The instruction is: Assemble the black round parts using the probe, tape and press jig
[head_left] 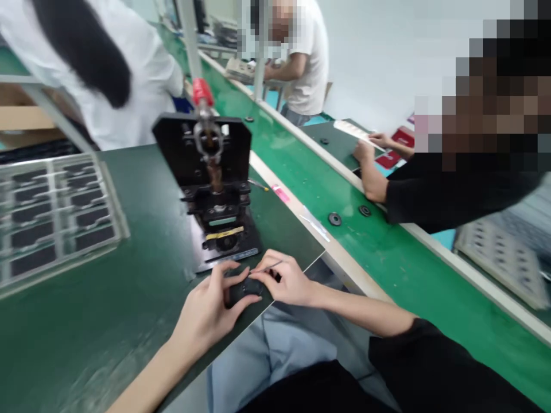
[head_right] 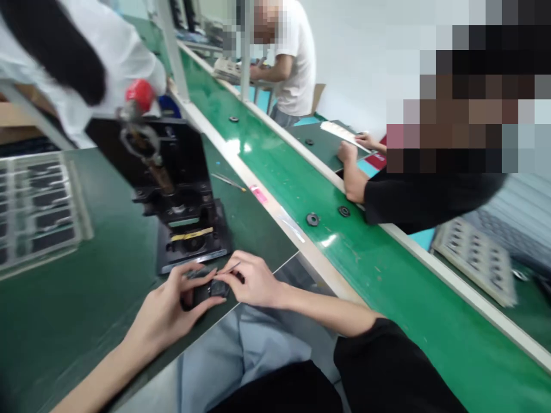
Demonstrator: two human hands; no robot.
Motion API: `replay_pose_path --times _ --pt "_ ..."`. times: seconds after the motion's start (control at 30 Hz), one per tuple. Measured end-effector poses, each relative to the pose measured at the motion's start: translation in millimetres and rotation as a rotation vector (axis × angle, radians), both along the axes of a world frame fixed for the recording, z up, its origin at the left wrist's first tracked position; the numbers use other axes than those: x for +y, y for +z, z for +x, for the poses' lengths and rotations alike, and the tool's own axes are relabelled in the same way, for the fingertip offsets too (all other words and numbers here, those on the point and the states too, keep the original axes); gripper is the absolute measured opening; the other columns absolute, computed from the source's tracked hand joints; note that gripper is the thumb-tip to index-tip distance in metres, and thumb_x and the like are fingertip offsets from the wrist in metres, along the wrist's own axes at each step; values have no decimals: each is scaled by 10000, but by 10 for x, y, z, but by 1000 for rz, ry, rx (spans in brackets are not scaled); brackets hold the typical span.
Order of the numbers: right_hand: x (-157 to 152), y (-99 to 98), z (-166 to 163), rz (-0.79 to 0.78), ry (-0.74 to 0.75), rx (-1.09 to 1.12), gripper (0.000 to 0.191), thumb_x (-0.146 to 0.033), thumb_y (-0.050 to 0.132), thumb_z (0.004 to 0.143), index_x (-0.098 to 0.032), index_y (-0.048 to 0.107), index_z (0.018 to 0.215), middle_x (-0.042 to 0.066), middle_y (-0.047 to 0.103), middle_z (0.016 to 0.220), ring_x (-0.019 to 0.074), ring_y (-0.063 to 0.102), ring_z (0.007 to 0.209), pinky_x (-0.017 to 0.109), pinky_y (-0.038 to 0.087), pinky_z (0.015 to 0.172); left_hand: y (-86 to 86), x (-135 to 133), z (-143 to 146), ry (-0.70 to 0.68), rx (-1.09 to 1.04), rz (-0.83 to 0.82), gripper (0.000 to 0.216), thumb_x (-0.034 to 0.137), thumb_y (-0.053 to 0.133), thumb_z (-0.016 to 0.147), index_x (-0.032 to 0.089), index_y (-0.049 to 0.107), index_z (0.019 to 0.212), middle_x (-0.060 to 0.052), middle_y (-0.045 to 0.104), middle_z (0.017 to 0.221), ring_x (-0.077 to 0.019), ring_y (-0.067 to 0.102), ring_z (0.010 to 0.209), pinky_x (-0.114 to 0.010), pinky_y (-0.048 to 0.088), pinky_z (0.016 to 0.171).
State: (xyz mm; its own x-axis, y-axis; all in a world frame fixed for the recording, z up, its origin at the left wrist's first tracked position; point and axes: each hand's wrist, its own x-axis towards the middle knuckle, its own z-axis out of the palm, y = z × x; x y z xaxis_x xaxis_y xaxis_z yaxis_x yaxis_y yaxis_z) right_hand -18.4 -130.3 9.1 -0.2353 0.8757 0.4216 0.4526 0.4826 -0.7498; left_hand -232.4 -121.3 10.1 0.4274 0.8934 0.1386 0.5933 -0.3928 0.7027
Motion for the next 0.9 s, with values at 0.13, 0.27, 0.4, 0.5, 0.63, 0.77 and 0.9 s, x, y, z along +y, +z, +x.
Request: replay_pose_path --times 0.13,0.27,0.4,0.5,0.63,0.77,0.9 --pt "56 -32 -7 67 1 -102 213 -306 603 1024 -190 665 856 57 706 862 163 668 794 290 571 749 -103 58 -30 21 -35 65 585 704 632 865 262 484 1217 -26 824 926 -167 621 487 -283 547 542" --pt "95 -22 -17 107 -11 -159 204 -285 625 1011 -204 601 825 48 706 887 160 644 822 298 556 814 -68 50 5 48 -39 91 585 764 585 858 274 510 1170 -16 815 859 -179 630 481 -290 539 513" --pt "118 -9 -38 80 -9 -252 227 -306 630 1005 -218 571 804 30 702 882 157 621 833 281 536 783 24 48 39 119 -36 53 596 779 577 833 293 506 1171 12 806 813 -181 625 455 -302 569 543" --pt "128 -22 -54 67 -22 -347 242 -328 608 1003 -226 561 789 29 675 843 166 611 825 277 520 723 40 87 26 91 -29 9 583 753 646 786 313 500 1140 44 792 754 -172 599 410 -274 511 438" --pt "138 -58 -71 36 -29 -393 219 -328 598 1003 -222 577 812 31 675 864 165 626 830 270 514 691 70 98 35 106 -36 -4 589 798 636 760 315 491 1065 37 791 737 -171 577 393 -270 477 400" --pt "144 -37 -76 -48 -3 -172 207 -303 662 986 -207 612 809 23 705 903 134 662 803 241 538 718 167 48 106 167 -23 0 649 894 556 748 305 464 1002 17 801 761 -175 561 398 -282 470 425" --pt "44 151 99 -77 -204 234 303 -424 625 1015 -176 692 853 59 725 908 138 670 759 247 550 637 236 20 148 122 -26 8 654 870 607 747 281 435 974 -41 827 905 -147 521 402 -267 451 435"
